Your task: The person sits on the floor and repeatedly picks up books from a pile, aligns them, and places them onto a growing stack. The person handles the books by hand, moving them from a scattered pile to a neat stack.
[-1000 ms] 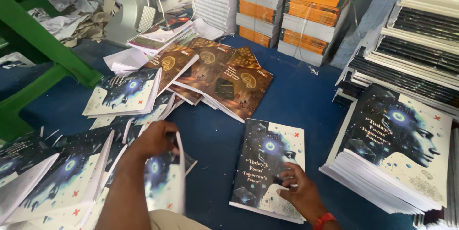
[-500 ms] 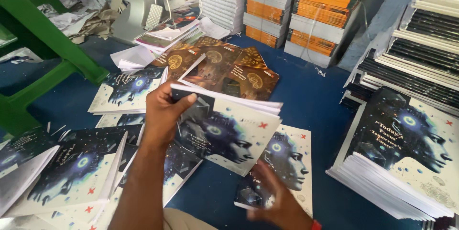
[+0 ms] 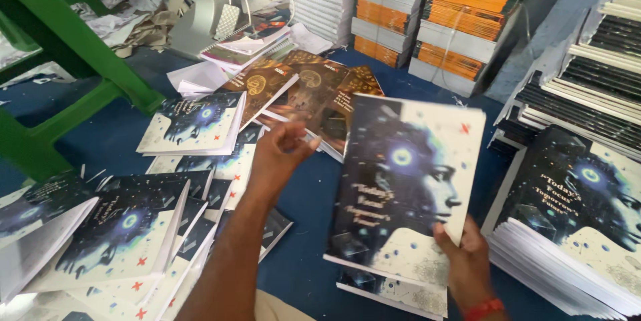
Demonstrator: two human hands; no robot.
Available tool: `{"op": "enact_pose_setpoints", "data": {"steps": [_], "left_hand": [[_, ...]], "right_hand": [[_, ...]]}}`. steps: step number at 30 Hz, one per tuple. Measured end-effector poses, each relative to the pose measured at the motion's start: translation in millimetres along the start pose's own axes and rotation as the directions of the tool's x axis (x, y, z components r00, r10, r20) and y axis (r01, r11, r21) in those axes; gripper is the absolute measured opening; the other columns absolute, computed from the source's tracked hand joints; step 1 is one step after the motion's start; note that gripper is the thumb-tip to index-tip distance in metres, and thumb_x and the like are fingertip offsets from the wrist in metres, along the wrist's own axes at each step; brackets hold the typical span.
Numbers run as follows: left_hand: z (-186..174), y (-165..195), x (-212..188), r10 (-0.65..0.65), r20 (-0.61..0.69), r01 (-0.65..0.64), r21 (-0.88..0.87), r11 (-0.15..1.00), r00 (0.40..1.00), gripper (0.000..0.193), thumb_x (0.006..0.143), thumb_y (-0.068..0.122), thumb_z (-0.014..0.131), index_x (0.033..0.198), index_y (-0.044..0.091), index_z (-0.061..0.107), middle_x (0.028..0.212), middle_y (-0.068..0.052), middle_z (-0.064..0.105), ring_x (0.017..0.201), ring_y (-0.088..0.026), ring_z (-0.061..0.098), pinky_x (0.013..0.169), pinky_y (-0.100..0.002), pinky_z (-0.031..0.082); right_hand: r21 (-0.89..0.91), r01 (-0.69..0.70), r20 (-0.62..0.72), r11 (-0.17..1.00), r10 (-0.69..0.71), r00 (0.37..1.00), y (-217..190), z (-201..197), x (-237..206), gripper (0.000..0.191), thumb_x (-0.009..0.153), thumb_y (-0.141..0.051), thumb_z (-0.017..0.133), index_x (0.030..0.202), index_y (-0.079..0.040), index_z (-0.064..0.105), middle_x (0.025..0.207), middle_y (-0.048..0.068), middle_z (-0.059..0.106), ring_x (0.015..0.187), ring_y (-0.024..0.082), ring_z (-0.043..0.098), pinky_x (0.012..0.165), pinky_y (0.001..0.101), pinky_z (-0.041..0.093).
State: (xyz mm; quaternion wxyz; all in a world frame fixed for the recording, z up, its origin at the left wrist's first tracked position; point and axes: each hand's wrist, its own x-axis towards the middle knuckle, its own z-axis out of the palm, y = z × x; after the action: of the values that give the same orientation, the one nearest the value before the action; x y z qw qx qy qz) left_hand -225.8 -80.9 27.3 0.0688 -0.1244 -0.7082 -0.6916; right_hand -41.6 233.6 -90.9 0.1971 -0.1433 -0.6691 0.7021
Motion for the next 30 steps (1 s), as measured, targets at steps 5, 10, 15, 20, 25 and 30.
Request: {"op": "enact_pose_setpoints", "data": {"steps": [5,10,15,20,25,30], "left_hand": [[-26,-24,-2,-0.127,-0.208,0.19,0.318,0.929,0.97,0.027,0.08,0.015,0.085,0.102,0.001,0.077,0.089,-0.008,0.075,0.081,-0.017,0.068,0.072,-0.029,0.054],[-45,-47,-3,-0.19,-0.212,0.257,0.361,0.896,0.959,0.027,0.079,0.02,0.082,0.102,0.007,0.076,0.091,-0.007,0.077,0.085,-0.019,0.073,0.077,-0.032,0.056],[-106,-63,-11,0.032,-0.174,0.115,0.767,0.632,0.984,0.042,0.079,0.032,0.084,0.11,0.006,0.074,0.111,-0.015,0.074,0.103,-0.032,0.071,0.091,-0.042,0.054],[-177,-65,-64,-0.329,-0.458,0.524,0.838,0.15,0.826,0.101,0.073,0.068,0.075,0.153,0.017,0.039,0.165,-0.018,0.023,0.154,-0.046,0.015,0.115,-0.074,0.018],[-205,-81,-101,-0.536,-0.532,0.631,0.776,0.003,0.656,0.116,0.082,0.078,0.063,0.164,0.016,0.009,0.169,-0.022,-0.004,0.152,-0.053,-0.006,0.114,-0.079,0.006],[-213,-95,-104,-0.447,-0.494,0.541,0.841,-0.027,0.746,0.084,0.097,0.053,0.052,0.162,0.011,0.019,0.166,-0.031,0.008,0.148,-0.062,0.011,0.109,-0.08,0.022]], "right_hand": [[-0.417,-0.434,-0.155,0.799,0.408,0.9,65,-24,14,0.035,0.089,-0.021,0.08,0.115,0.001,0.073,0.099,0.013,0.076,0.087,0.021,0.068,0.079,0.0346,0.051],[-0.294,-0.49,-0.045,0.821,0.5,0.865,83,-37,17,0.036,0.083,-0.015,0.078,0.112,0.005,0.073,0.096,0.017,0.079,0.085,0.026,0.072,0.077,0.038,0.053],[-0.23,-0.577,-0.024,0.784,0.588,0.808,77,-36,16,0.039,0.079,-0.013,0.081,0.108,0.011,0.073,0.092,0.022,0.079,0.082,0.033,0.074,0.075,0.0452,0.055],[-0.683,-0.387,-0.155,0.62,0.394,0.906,61,-31,7,0.045,0.078,-0.031,0.083,0.114,-0.004,0.077,0.102,0.017,0.083,0.092,0.028,0.078,0.086,0.0393,0.056],[-0.885,-0.146,-0.092,0.441,0.143,0.985,57,-28,3,0.054,0.081,-0.045,0.078,0.121,-0.01,0.072,0.112,0.019,0.077,0.105,0.036,0.073,0.094,0.0437,0.056],[-0.913,-0.074,-0.061,0.402,0.045,0.997,64,-31,0,0.055,0.09,-0.047,0.07,0.124,-0.004,0.069,0.116,0.021,0.074,0.115,0.037,0.069,0.103,0.045,0.053]]}}
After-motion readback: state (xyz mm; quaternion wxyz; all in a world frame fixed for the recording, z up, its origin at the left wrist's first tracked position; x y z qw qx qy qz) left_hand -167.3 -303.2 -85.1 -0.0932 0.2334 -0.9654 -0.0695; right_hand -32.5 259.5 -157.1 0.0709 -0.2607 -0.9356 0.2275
